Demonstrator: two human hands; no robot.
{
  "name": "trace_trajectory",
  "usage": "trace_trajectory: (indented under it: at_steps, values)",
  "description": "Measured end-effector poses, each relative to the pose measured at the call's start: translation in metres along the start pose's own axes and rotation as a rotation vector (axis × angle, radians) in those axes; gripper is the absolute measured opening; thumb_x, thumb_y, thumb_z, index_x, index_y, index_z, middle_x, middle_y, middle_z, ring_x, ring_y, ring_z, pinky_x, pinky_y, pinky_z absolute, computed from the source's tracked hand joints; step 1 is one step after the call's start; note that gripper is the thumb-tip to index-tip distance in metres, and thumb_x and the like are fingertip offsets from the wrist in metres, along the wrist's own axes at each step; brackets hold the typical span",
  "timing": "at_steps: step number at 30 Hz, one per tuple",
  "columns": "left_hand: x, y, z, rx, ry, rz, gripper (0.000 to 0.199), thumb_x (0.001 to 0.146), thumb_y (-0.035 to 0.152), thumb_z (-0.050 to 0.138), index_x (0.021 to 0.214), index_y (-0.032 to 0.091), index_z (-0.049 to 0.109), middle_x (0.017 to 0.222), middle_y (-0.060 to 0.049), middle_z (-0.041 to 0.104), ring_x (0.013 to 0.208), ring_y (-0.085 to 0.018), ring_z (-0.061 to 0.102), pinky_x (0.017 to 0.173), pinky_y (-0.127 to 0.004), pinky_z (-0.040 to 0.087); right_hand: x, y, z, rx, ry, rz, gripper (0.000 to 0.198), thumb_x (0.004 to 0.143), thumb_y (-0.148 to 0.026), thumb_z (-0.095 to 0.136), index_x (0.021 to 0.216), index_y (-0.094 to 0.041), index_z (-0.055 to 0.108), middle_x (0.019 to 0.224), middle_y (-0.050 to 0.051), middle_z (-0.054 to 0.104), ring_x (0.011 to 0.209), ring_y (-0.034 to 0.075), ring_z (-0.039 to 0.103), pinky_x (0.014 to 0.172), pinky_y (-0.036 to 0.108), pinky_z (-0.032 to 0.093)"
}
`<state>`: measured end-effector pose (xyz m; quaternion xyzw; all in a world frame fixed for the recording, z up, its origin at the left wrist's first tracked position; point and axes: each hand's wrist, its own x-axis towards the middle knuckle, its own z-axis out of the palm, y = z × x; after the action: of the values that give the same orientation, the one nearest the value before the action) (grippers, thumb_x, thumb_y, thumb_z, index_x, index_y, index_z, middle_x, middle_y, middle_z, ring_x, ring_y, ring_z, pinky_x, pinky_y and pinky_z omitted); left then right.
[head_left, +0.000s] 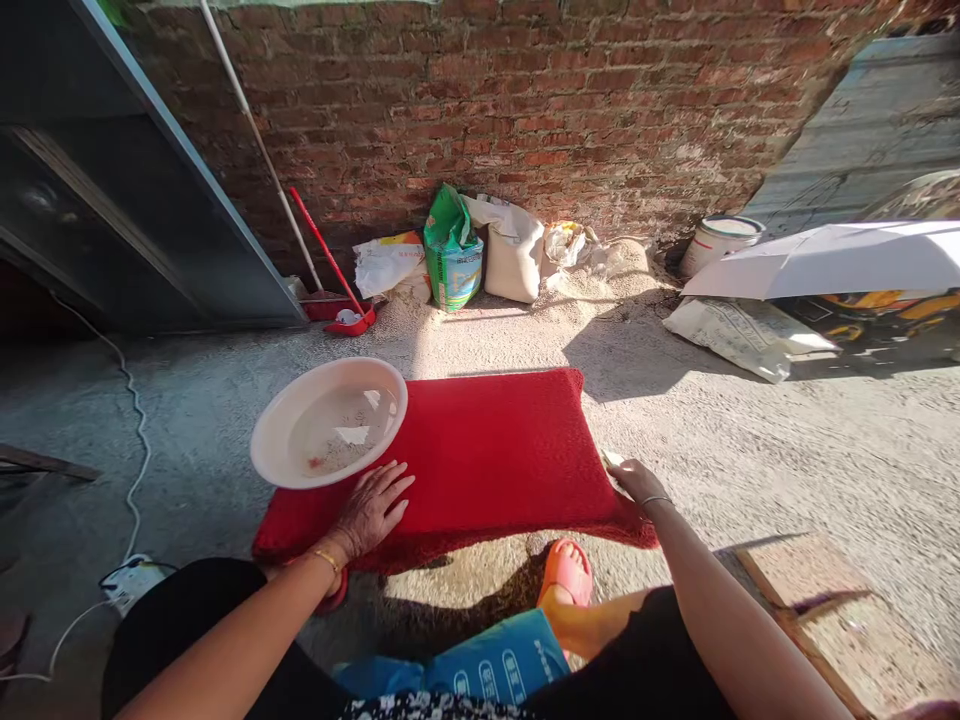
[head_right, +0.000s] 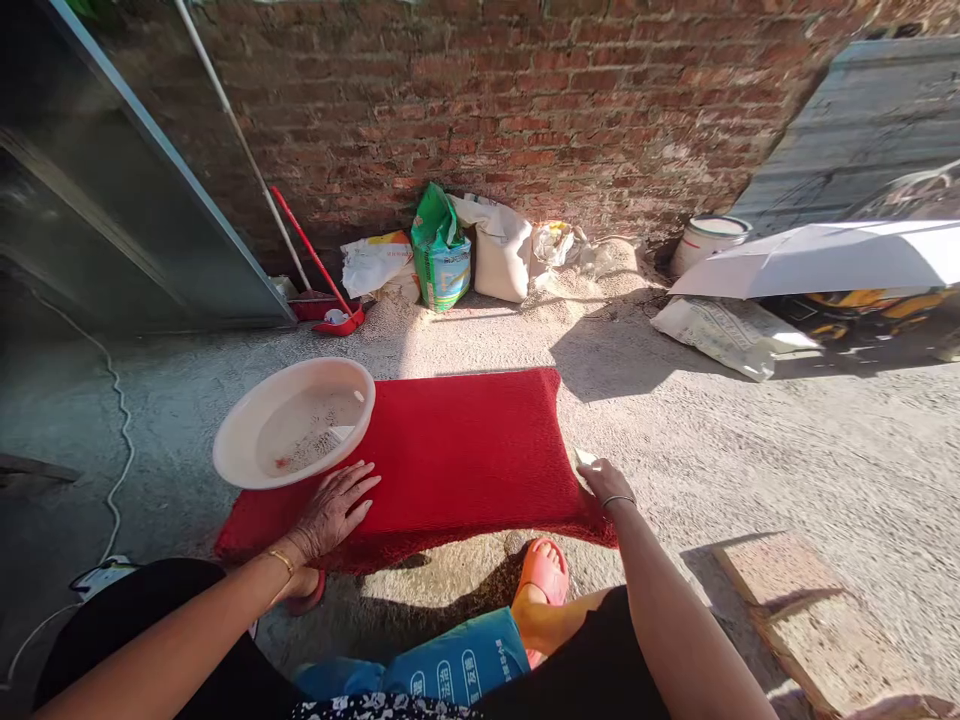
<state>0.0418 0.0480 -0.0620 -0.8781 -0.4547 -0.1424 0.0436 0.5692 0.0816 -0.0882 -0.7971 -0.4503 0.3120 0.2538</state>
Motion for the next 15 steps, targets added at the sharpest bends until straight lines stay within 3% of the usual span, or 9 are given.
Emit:
trace_trajectory:
  at_steps: [3,6,11,13,15]
  values:
    - [0.000,0.000,0.000,-0.017,-0.005,-0.012,0.038,0.089,0.028,0.047,0.125,0.024,0.058,0.137,-0.007,0.053,0.130,-0.024,0.045,0.107,-0.044,0.038,0.001,-0.002,-0.013,0.011,0.138,0.029,0.048,0.068,-0.059,0.053,0.093,-0.020,0.063,0.080,0.005,0.064,0.074,0.020,0.057,0.065,0.029,0.040]
    - [0.000,0.002,0.000,-0.023,-0.015,-0.026,0.037,0.089,0.028,0.047,0.124,0.024,0.059,0.137,-0.006,0.054,0.129,-0.024,0.045,0.107,-0.045,0.038,-0.016,-0.029,-0.011,0.056,0.227,-0.092,0.058,0.074,-0.065,0.047,0.110,-0.021,0.060,0.089,0.005,0.062,0.081,0.020,0.057,0.070,0.030,0.042]
    - [0.001,0.004,-0.003,-0.011,-0.045,-0.035,0.038,0.089,0.028,0.046,0.124,0.023,0.059,0.137,-0.008,0.054,0.129,-0.025,0.046,0.107,-0.045,0.037,-0.085,-0.092,0.040,-0.184,0.104,-0.569,0.048,0.082,-0.059,0.050,0.110,-0.022,0.062,0.096,0.007,0.057,0.085,0.020,0.054,0.075,0.031,0.041]
    - [0.000,0.004,-0.004,-0.008,-0.054,-0.040,0.038,0.089,0.028,0.046,0.124,0.023,0.058,0.137,-0.008,0.054,0.129,-0.025,0.045,0.107,-0.045,0.037,-0.111,-0.109,0.064,-0.331,0.040,-0.776,0.043,0.084,-0.054,0.052,0.111,-0.022,0.062,0.097,0.008,0.057,0.086,0.021,0.053,0.077,0.031,0.039]
    - [0.001,0.005,-0.005,-0.008,-0.055,-0.047,0.038,0.089,0.028,0.046,0.125,0.023,0.058,0.137,-0.008,0.054,0.129,-0.025,0.045,0.107,-0.046,0.037,-0.125,-0.118,0.078,-0.463,0.019,-0.892,0.039,0.085,-0.051,0.054,0.111,-0.023,0.063,0.098,0.008,0.057,0.087,0.021,0.052,0.079,0.032,0.037]
